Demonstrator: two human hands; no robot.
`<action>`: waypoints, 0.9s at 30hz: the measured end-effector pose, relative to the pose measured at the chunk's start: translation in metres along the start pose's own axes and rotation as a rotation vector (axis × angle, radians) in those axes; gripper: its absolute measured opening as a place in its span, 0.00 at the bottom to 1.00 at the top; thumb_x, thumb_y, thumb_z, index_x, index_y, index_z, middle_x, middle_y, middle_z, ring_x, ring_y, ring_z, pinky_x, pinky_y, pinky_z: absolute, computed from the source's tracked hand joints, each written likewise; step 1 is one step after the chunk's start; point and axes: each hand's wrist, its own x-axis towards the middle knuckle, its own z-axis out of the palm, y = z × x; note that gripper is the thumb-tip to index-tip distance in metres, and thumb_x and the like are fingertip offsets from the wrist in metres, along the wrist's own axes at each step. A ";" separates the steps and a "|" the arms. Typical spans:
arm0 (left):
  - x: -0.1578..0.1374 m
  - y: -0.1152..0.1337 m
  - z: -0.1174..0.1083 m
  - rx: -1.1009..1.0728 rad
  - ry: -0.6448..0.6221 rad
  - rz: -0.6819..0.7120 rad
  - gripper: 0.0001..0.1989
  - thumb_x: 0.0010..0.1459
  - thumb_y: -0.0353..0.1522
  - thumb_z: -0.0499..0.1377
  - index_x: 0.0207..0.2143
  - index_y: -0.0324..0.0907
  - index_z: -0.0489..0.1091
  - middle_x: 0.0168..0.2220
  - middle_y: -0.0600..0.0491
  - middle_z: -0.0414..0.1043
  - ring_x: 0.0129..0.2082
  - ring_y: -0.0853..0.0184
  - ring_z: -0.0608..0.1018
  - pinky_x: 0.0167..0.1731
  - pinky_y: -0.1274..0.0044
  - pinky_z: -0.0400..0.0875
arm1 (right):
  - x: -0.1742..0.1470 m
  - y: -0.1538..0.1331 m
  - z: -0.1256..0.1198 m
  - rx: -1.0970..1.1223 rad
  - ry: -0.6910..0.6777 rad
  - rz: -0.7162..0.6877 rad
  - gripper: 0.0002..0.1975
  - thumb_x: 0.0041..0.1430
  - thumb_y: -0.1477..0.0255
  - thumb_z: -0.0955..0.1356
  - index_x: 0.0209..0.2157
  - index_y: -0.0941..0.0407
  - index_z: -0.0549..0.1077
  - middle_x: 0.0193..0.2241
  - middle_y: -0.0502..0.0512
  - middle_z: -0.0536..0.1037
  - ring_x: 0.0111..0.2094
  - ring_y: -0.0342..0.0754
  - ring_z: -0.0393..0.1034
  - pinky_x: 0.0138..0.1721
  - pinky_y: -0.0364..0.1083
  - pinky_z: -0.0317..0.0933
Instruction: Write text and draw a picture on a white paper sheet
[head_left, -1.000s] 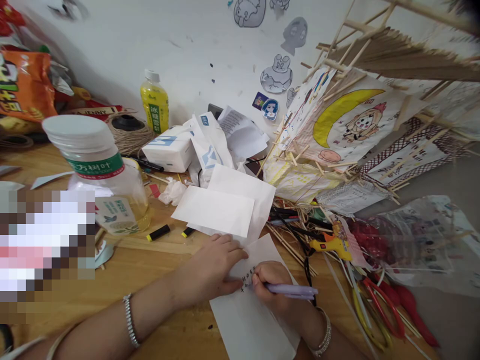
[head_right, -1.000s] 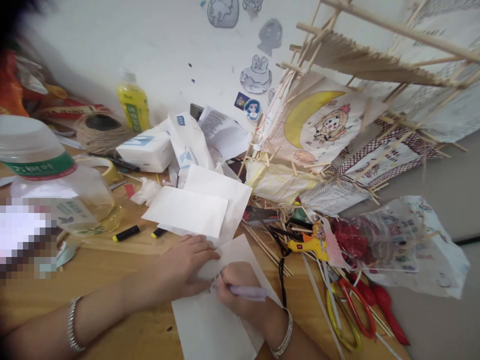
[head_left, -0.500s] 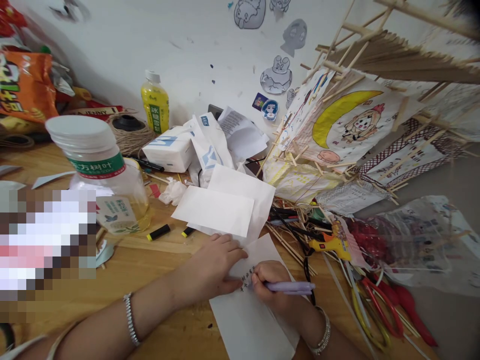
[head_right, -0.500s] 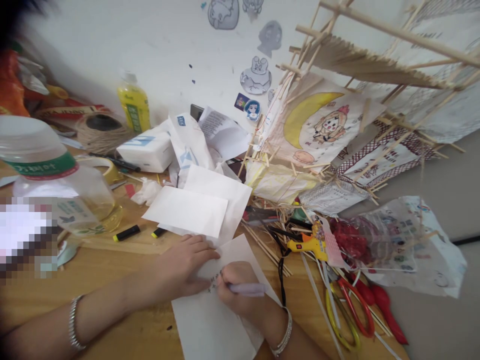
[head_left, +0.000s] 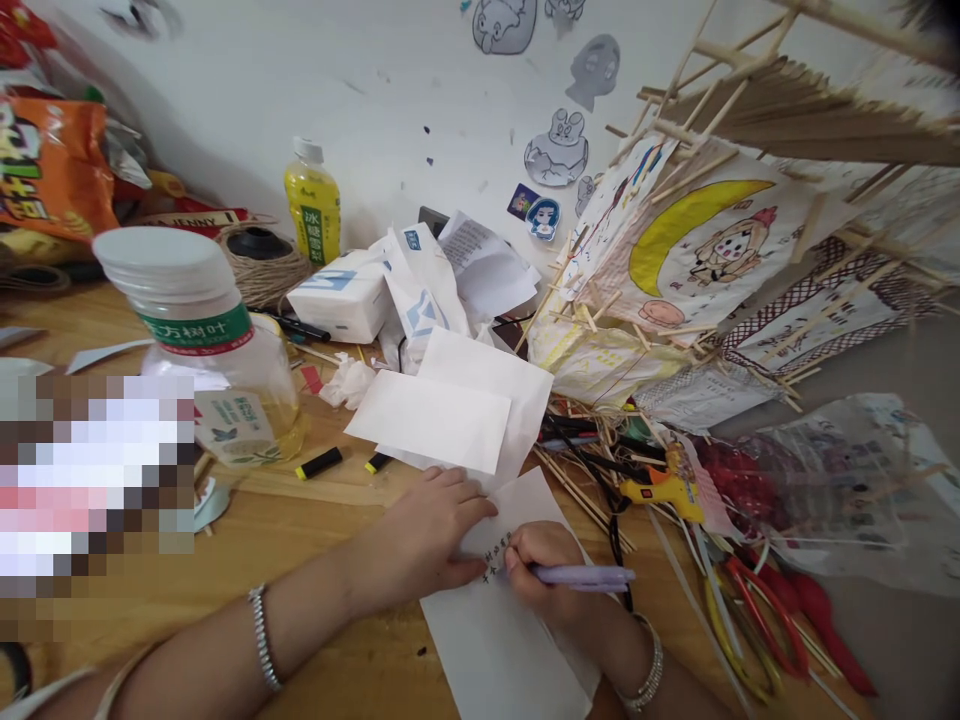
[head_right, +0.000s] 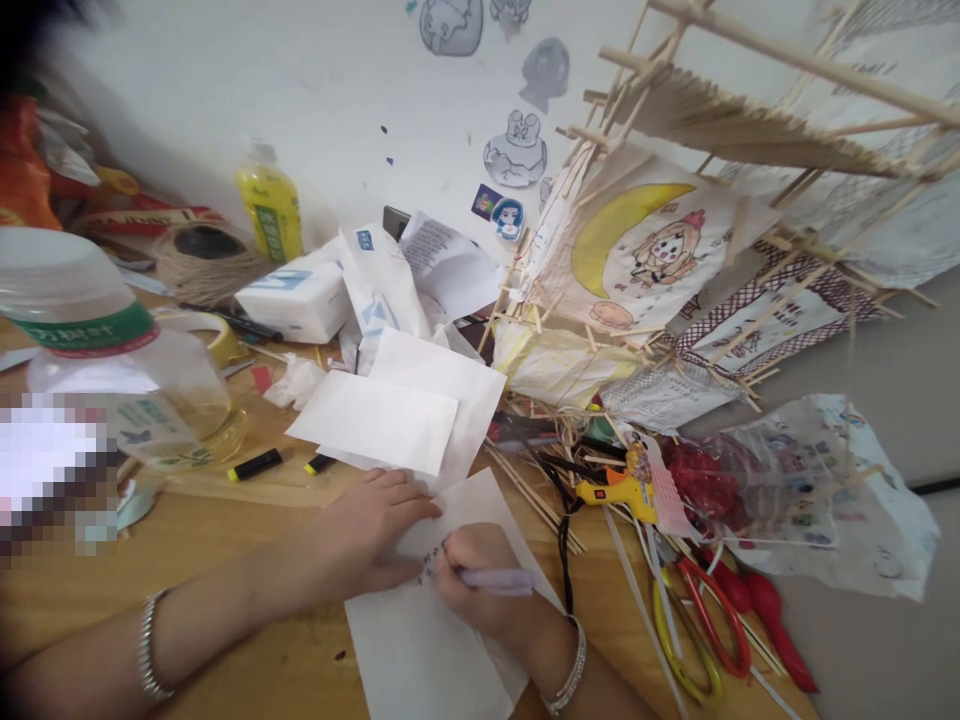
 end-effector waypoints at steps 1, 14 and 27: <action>0.000 0.000 0.000 0.000 0.002 0.000 0.17 0.49 0.35 0.61 0.43 0.43 0.66 0.40 0.51 0.69 0.42 0.58 0.69 0.43 0.68 0.59 | 0.000 0.001 0.000 -0.002 0.008 -0.002 0.17 0.57 0.72 0.58 0.15 0.55 0.54 0.15 0.47 0.60 0.19 0.42 0.56 0.23 0.42 0.52; 0.001 0.001 -0.001 0.008 -0.008 -0.012 0.18 0.49 0.34 0.62 0.43 0.43 0.66 0.39 0.51 0.69 0.41 0.58 0.68 0.42 0.68 0.59 | -0.002 0.003 0.002 0.023 0.026 0.017 0.15 0.55 0.73 0.59 0.17 0.54 0.51 0.16 0.47 0.60 0.19 0.42 0.56 0.23 0.42 0.51; 0.001 -0.001 0.001 -0.002 -0.007 -0.005 0.18 0.48 0.35 0.62 0.43 0.42 0.67 0.40 0.51 0.69 0.41 0.58 0.69 0.42 0.69 0.59 | 0.000 -0.003 -0.001 0.005 0.022 0.047 0.14 0.55 0.74 0.59 0.16 0.55 0.53 0.15 0.47 0.61 0.19 0.42 0.57 0.23 0.42 0.50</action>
